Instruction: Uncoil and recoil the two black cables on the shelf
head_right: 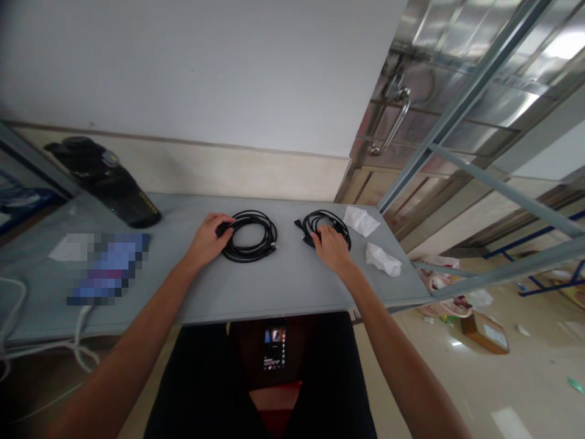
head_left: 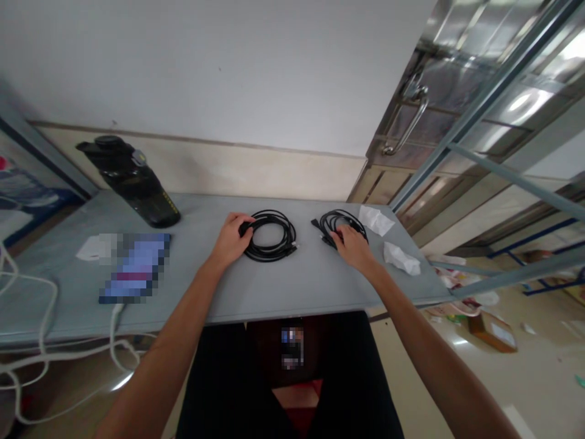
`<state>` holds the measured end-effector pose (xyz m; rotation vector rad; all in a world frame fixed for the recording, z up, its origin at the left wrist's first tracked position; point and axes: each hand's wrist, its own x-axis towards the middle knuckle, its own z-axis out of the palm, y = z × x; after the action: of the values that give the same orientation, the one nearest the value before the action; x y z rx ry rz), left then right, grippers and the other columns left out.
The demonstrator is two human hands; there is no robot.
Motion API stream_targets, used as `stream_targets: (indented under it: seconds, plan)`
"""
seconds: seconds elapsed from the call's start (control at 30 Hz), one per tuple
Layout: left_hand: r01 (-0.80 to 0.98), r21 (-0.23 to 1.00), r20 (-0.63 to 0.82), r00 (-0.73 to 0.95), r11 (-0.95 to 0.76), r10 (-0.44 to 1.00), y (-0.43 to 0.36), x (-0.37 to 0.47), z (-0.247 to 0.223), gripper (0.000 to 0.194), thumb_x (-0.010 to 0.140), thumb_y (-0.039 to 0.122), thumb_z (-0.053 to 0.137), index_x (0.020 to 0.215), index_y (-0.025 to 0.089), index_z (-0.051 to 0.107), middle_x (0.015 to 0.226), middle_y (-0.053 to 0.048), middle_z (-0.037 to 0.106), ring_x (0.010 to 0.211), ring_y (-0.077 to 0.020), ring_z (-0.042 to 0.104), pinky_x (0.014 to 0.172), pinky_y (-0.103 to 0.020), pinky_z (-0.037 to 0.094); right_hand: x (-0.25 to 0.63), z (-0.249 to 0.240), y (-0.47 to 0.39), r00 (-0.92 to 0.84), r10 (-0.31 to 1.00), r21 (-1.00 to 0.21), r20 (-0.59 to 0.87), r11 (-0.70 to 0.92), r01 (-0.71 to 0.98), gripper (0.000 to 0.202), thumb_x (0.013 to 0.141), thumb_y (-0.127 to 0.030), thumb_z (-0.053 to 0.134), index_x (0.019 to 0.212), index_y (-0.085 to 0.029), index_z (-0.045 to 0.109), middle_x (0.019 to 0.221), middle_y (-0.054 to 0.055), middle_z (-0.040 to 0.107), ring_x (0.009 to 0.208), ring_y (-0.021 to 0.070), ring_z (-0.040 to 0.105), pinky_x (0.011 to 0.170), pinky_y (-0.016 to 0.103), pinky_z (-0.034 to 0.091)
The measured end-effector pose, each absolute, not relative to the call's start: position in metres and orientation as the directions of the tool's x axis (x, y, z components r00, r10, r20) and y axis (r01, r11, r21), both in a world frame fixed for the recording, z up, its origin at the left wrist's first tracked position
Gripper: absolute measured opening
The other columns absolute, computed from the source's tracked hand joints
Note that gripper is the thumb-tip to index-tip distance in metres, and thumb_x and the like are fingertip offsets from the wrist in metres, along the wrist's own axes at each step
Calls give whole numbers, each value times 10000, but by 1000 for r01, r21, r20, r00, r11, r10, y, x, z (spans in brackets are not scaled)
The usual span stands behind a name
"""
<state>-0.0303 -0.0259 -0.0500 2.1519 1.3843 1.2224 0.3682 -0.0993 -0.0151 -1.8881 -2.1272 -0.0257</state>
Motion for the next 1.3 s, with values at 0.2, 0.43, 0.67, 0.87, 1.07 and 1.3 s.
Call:
stream_targets:
  seconds: [0.2,0.43,0.67,0.87,1.07,1.3]
  plan:
    - [580,636,514,175,-510,840,-24,-31,-54,255,995,282,634,1190,209,782,1220,-127,695,1228,-321,700,1220,-562,546,361,-19,-107,-163,960,-166,226,203,965,608,1080,-615,710,1461,-148,629,1444,219,737,1370,396,692,1155,520,541]
    - [578,632,518,180,-517,836,-23,-31,-56,253,1001,263,634,1198,210,784,1236,-130,691,1247,-320,694,1229,-560,538,376,-20,-99,-76,971,-239,225,130,962,293,1161,-345,524,1327,-192,710,1343,174,790,1276,321,737,1129,440,554]
    - [566,633,527,184,-528,830,-23,-31,-57,252,1019,266,632,1201,197,792,1229,-134,695,1237,-321,697,1220,-560,540,387,-14,-86,-6,974,-314,228,79,946,410,1176,-493,463,925,-246,673,1100,143,807,1117,304,759,1072,422,566]
    - [570,631,523,188,-526,831,-24,-31,-56,243,1022,257,630,1198,198,786,1237,-136,689,1243,-325,693,1216,-562,542,394,6,-85,110,950,-451,292,36,892,608,1178,-680,234,938,-260,602,975,128,799,956,273,782,951,419,607]
    - [574,652,495,171,-495,852,-25,-30,-56,241,1011,232,629,1197,208,780,1236,-127,685,1255,-311,684,1246,-544,526,392,90,-91,401,814,-864,420,224,451,747,1006,-992,408,871,-271,553,712,13,672,567,164,649,552,293,561]
    - [605,624,541,121,-494,832,-31,-27,-50,264,1016,284,655,1256,227,748,1280,-138,676,1317,-343,623,1278,-581,481,354,213,-130,418,606,-721,677,659,213,468,1151,-631,572,852,-279,494,554,-124,383,388,79,247,355,220,160]
